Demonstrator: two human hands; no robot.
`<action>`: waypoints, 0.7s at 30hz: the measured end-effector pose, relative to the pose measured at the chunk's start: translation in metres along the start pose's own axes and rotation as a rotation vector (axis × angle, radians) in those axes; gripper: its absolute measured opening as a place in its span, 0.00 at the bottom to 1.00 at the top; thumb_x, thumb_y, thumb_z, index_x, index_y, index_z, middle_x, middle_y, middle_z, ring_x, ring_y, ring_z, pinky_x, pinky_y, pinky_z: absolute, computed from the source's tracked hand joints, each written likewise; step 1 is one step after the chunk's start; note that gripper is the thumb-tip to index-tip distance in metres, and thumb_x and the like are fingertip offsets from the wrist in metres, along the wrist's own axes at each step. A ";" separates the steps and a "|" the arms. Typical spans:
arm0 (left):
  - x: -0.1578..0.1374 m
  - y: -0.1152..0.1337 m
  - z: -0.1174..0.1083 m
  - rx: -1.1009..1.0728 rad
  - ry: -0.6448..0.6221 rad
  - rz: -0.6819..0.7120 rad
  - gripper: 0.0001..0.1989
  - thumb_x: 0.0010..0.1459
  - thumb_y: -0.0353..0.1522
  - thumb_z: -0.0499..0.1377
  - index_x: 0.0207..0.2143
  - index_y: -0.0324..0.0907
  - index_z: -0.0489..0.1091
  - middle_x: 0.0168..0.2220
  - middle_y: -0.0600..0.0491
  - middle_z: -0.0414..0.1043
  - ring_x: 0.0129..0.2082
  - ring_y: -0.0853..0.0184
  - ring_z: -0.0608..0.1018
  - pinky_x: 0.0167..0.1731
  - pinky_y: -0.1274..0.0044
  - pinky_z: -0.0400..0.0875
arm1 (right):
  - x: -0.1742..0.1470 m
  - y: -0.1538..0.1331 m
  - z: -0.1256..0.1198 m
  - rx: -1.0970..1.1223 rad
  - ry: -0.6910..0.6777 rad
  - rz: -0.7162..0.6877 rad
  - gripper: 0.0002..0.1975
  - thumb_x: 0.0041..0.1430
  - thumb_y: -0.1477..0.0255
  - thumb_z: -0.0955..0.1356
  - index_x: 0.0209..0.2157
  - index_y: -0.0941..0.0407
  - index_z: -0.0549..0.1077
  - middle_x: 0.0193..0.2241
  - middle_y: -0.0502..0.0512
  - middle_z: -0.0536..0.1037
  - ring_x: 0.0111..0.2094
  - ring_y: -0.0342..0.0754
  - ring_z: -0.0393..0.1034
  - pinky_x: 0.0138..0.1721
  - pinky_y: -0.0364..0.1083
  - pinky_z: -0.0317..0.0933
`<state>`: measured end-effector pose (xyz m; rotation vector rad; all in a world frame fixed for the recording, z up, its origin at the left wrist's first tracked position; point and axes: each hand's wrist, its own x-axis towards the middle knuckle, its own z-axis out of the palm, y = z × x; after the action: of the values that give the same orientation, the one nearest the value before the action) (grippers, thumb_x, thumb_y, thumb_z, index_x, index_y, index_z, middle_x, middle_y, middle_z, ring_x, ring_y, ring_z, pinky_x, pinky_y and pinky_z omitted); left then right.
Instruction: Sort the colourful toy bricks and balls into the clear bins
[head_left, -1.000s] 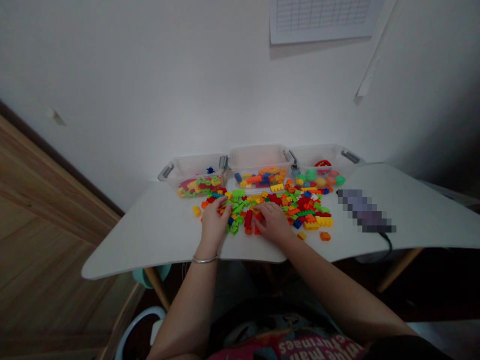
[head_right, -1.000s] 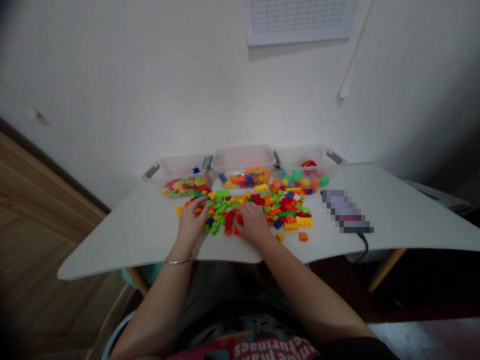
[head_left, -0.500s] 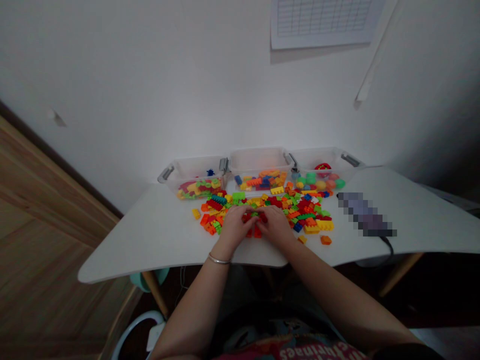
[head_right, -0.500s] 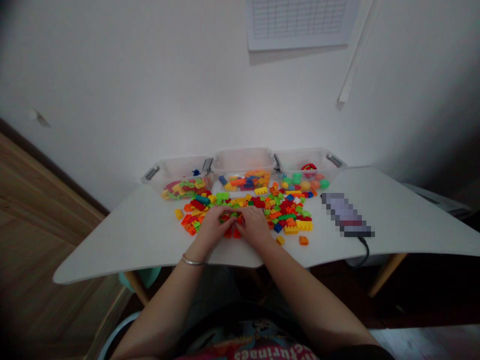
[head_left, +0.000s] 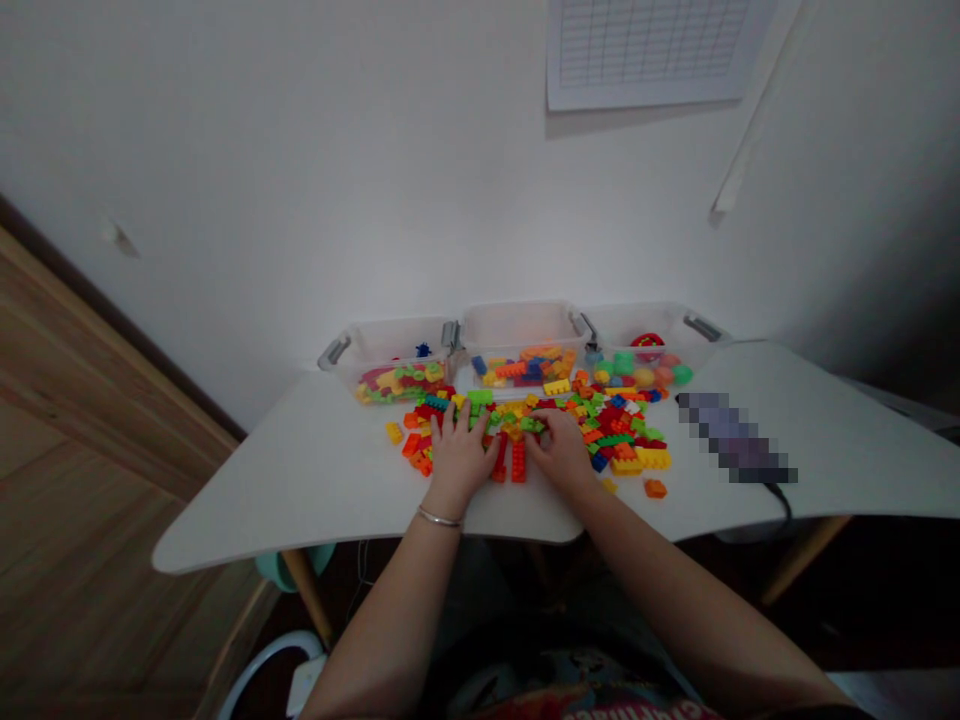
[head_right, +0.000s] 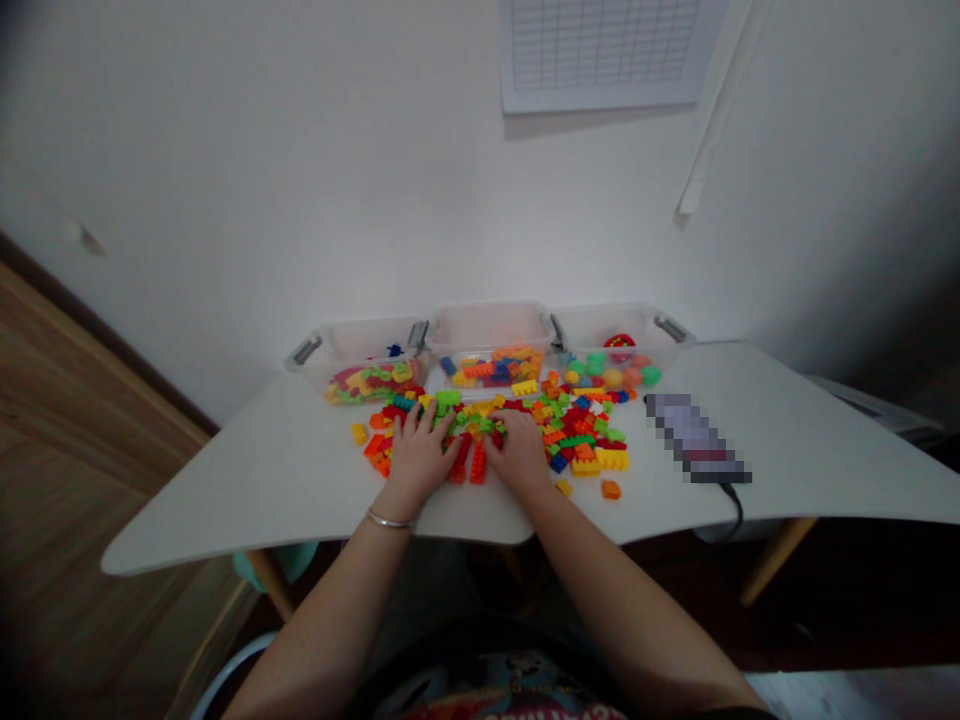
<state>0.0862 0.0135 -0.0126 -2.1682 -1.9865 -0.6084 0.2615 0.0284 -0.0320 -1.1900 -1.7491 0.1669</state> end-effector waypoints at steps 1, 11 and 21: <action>0.000 0.000 0.000 0.004 -0.002 0.004 0.25 0.61 0.45 0.53 0.58 0.49 0.68 0.66 0.47 0.57 0.67 0.49 0.55 0.64 0.51 0.44 | 0.003 0.000 -0.002 0.021 0.032 0.006 0.10 0.55 0.70 0.66 0.40 0.56 0.72 0.38 0.61 0.77 0.42 0.56 0.70 0.46 0.56 0.64; -0.002 -0.003 0.000 0.024 -0.013 0.004 0.25 0.61 0.46 0.52 0.59 0.50 0.67 0.66 0.48 0.56 0.67 0.49 0.54 0.64 0.51 0.45 | 0.107 0.001 -0.042 0.023 0.300 0.059 0.13 0.56 0.67 0.67 0.42 0.57 0.72 0.37 0.59 0.76 0.40 0.54 0.68 0.45 0.54 0.63; 0.001 -0.001 -0.003 0.062 -0.072 -0.022 0.27 0.62 0.47 0.50 0.61 0.52 0.63 0.67 0.48 0.54 0.68 0.51 0.53 0.63 0.48 0.48 | 0.164 0.011 -0.023 -0.155 0.124 0.236 0.14 0.56 0.64 0.69 0.42 0.56 0.76 0.38 0.57 0.80 0.41 0.51 0.73 0.47 0.51 0.62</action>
<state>0.0850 0.0133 -0.0099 -2.1634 -2.0391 -0.4711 0.2785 0.1514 0.0773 -1.4883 -1.5325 0.0963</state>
